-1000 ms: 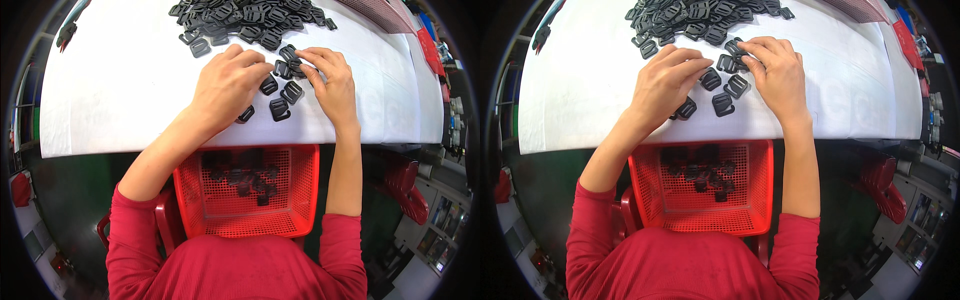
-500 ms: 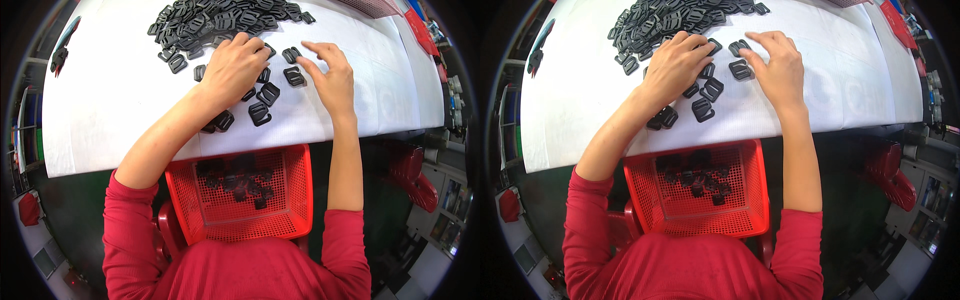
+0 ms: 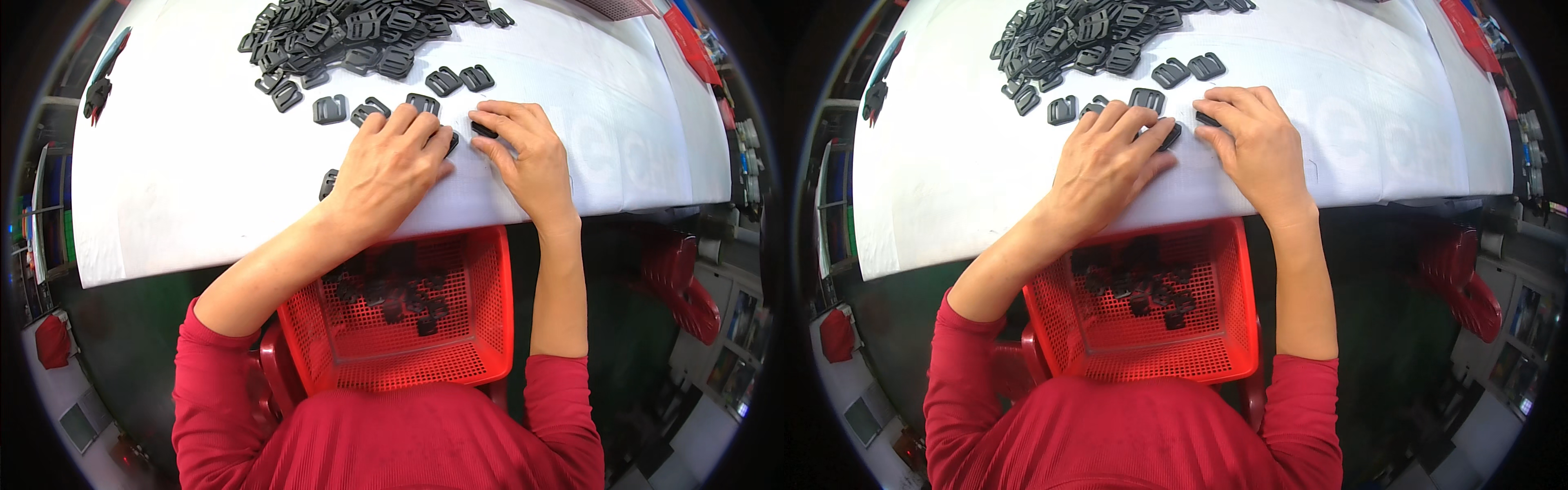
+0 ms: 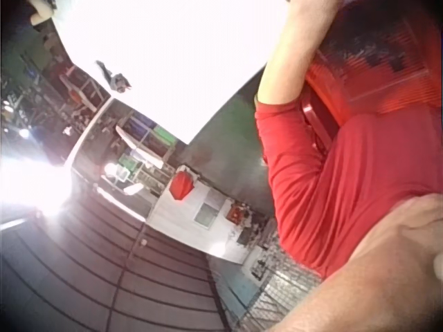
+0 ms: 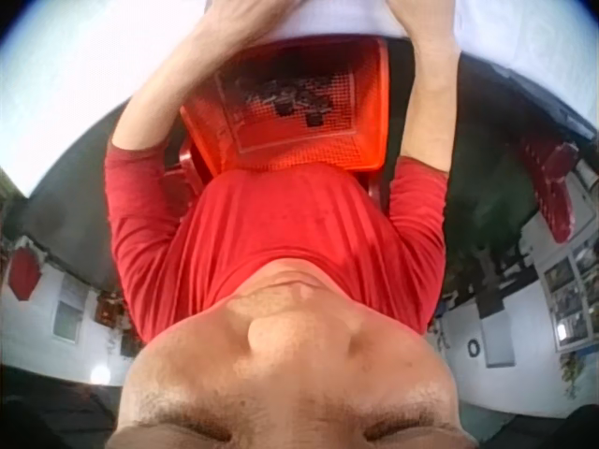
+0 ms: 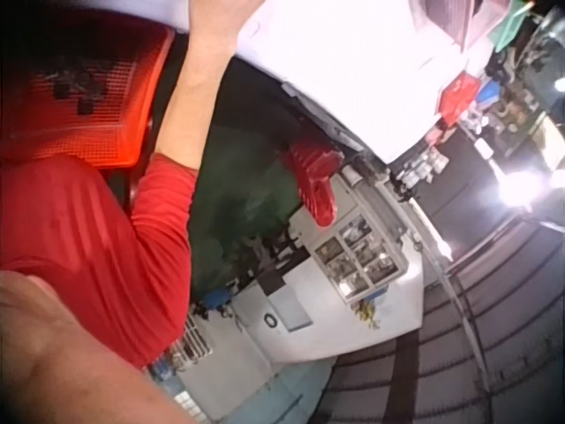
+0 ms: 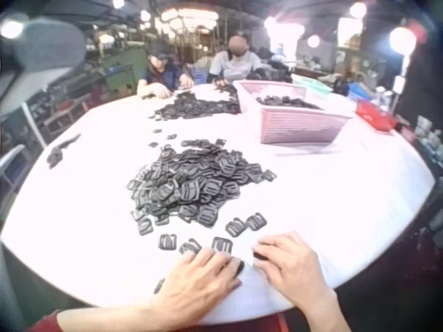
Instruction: The person sits at a table and sorts a pile of small black plastic clips by hand. They pick up the clips from the table surface and place them into a red basket positioned on their lap. The person repeats this process, transferring the clips from the table into the basket until the pile is cleared.
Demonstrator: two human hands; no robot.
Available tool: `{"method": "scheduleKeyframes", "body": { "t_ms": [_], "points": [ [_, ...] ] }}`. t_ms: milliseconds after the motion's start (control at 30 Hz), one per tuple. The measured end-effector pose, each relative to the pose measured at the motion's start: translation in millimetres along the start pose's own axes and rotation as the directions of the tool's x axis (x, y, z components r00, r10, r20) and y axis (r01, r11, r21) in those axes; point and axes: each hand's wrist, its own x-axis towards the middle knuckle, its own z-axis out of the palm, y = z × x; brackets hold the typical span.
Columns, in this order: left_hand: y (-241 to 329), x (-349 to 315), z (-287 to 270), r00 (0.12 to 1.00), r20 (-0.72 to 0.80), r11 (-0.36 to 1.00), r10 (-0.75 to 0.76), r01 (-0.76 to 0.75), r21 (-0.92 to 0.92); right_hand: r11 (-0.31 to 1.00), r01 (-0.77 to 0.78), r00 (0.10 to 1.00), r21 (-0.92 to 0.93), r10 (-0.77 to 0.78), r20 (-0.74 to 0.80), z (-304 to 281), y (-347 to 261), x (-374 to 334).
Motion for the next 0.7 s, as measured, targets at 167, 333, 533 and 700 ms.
{"method": "scheduleKeyframes", "body": {
  "t_ms": [167, 333, 533, 700],
  "points": [
    [4.6, 4.0, -6.8, 0.966, 0.113, 0.849, -0.234, 0.259, -0.461, 0.717, -0.581, 0.813, 0.385, 0.537, 0.225, -5.3, -12.8, 0.4],
    [-27.8, 12.3, 0.3, 0.977, -0.158, 0.976, -0.145, 0.115, -0.185, 0.974, -0.215, 0.976, 0.07, 0.217, -0.025, 7.5, 15.6, 5.7],
    [-62.5, 27.7, 12.5, 0.975, -0.15, 0.971, -0.166, 0.188, 0.148, 0.997, 0.064, 0.997, 0.041, -0.062, -0.043, 34.9, 22.8, 51.0],
    [-61.9, 25.1, 14.6, 0.964, -0.21, 0.985, -0.162, 0.147, -0.087, 0.995, 0.06, 0.992, -0.077, -0.051, 0.116, 38.6, 21.8, 39.0]
  ]
}}
